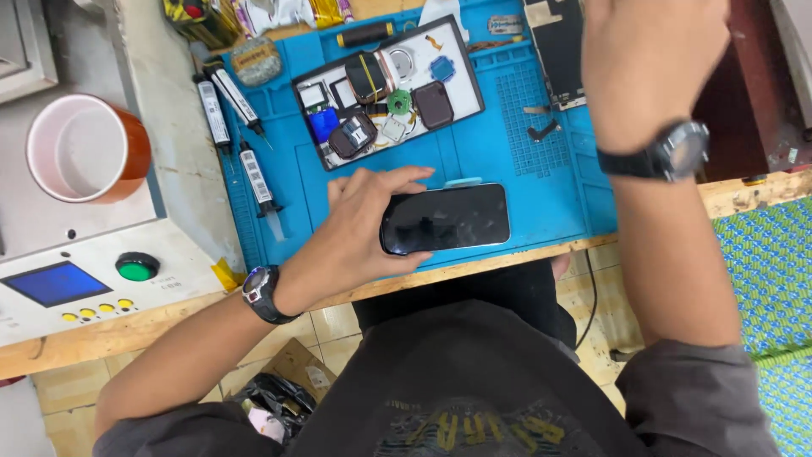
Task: The person uses a screwdriver to remove screws from the bottom of a smartphone. They then use a plastic pry tool to separate the screen from the phone's frame, carefully working around the edges to detach it.
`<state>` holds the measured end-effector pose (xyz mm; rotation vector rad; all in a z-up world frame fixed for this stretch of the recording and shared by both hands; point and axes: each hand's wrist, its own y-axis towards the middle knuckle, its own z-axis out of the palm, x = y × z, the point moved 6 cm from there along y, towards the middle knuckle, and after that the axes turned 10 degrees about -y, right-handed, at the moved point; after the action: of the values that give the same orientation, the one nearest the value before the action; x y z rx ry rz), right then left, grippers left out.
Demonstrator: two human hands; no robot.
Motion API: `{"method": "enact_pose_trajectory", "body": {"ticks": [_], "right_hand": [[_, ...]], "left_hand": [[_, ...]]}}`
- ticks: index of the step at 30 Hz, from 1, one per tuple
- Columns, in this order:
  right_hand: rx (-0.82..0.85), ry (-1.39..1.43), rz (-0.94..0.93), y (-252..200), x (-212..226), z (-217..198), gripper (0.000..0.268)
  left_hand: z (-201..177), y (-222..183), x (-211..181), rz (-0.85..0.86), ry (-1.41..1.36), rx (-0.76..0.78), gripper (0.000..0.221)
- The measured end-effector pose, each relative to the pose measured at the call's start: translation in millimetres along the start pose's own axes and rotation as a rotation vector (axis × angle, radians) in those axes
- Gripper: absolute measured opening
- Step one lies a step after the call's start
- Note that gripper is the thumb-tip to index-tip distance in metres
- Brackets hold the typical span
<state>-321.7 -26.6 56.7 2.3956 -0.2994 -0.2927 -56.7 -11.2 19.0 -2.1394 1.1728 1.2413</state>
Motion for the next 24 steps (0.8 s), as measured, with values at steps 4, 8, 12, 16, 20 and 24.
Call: {"method": "enact_pose_trajectory", "body": {"ticks": [4,8,12,16,20,24], "right_hand": [[0.134,0.585,0.115,-29.8,40.6,-96.1,0.016],[0.443,1.027,0.374,-95.5,49.5,-95.9,0.029],[0.658,0.956,0.433,-143.0,52.6,-89.0,0.036],[0.732,0.683,0.267,-147.4,57.3,-86.4,0.037],[0.709,0.624,0.272,-139.5,60.0,-84.6,0.035],[0.767,0.578,0.244,-133.6,64.8,-83.8,0.034]], "left_hand": [[0.2,-1.8,3.4,-0.004,0.044,0.043,0.075],[-1.1,-1.4,5.3,-0.005,0.033,0.032,0.074],[-1.8,-1.4,4.6,0.032,0.069,0.025,0.072],[-0.4,-1.3,5.9,0.031,0.087,0.029,0.074],[1.4,-2.3,8.1,0.042,0.114,0.022,0.075],[1.5,-2.8,8.0,0.052,0.13,0.022,0.075]]}}
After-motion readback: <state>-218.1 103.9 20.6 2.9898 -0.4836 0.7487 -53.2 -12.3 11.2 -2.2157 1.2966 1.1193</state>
